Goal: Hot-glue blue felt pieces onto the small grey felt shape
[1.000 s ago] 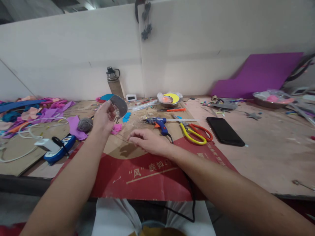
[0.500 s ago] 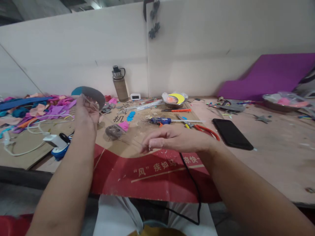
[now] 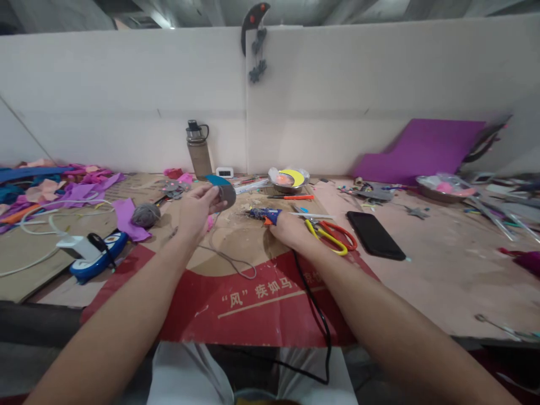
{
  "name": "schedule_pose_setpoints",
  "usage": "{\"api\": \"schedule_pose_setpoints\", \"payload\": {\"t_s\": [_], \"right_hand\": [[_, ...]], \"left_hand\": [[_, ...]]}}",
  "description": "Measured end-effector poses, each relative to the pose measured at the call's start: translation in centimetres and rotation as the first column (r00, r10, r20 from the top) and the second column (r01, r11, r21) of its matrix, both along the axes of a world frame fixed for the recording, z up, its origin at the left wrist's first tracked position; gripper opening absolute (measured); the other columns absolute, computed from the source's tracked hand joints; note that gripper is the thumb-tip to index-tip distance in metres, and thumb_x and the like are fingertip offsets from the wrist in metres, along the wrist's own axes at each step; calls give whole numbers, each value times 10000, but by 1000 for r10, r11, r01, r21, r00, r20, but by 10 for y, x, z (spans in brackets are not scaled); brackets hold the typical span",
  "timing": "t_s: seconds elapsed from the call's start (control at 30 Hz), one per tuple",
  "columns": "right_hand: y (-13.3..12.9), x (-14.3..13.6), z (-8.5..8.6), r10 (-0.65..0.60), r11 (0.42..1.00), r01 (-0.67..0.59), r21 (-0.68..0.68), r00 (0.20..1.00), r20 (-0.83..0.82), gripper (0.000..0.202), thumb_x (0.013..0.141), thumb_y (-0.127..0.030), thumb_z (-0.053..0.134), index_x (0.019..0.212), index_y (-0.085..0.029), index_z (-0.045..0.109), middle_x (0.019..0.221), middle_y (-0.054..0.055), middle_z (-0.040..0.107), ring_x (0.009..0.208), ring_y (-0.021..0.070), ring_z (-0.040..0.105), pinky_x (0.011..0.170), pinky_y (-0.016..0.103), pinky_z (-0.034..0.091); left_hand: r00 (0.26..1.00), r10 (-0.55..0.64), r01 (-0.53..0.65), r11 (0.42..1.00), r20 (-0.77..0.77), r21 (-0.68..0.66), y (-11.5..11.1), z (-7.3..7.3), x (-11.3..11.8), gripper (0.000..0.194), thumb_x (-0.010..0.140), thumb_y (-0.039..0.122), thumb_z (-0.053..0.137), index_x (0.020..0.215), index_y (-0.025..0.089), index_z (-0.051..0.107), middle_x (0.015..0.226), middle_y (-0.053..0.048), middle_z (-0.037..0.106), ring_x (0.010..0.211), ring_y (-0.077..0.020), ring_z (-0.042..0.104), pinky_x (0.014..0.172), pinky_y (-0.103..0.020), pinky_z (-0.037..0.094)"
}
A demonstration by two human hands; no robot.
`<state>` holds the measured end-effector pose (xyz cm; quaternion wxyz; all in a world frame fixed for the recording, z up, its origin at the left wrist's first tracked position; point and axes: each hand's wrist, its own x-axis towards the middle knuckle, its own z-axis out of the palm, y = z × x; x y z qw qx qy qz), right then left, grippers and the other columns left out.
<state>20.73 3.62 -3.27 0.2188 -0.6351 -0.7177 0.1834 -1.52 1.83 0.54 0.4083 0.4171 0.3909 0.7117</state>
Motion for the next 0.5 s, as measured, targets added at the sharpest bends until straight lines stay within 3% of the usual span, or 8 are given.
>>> {"api": "schedule_pose_setpoints", "payload": {"t_s": [0.13,0.23,0.33,0.4,0.5], "right_hand": [[4,4,5,-76,997,71,-41,991,-110,101,733,-284,593,721,-187,617,648,96,648,599,232,624,574,335,462],[3,5,18,-107,994,109,-17,912,-396,109,742,-260,537,808,-192,590,707,68,644,574,188,602,548,312,483],[-6,-4,28,38,994,48,97,685,-727,240,711,-229,547,949,-199,563,869,51,662,647,164,620,593,301,528],[-16,-12,33,179,979,-26,200,573,-800,309,720,-246,568,1025,-206,540,952,53,670,707,165,626,596,293,535],[-31,-21,36,310,950,-139,278,484,-818,319,761,-278,590,1064,-218,512,1022,55,667,703,146,601,552,269,516]], "left_hand": [[1000,28,-29,999,-6,-40,-1,0,-2,222,685,270,761,809,139,632,754,-40,691,661,-146,685,656,-299,610],[999,45,-45,998,2,-32,-1,1,-5,236,689,267,763,821,144,611,753,-26,675,652,-136,679,667,-308,611],[998,57,-57,998,4,-24,-1,1,-5,239,683,259,767,809,149,596,756,-16,665,638,-121,665,666,-301,611],[998,58,-58,998,2,-29,-1,0,-3,235,674,244,769,800,148,597,756,-18,667,633,-120,661,657,-294,610],[998,63,-63,998,-8,-32,0,-2,-2,226,662,219,771,805,145,612,733,-15,668,618,-120,656,639,-286,608]]}}
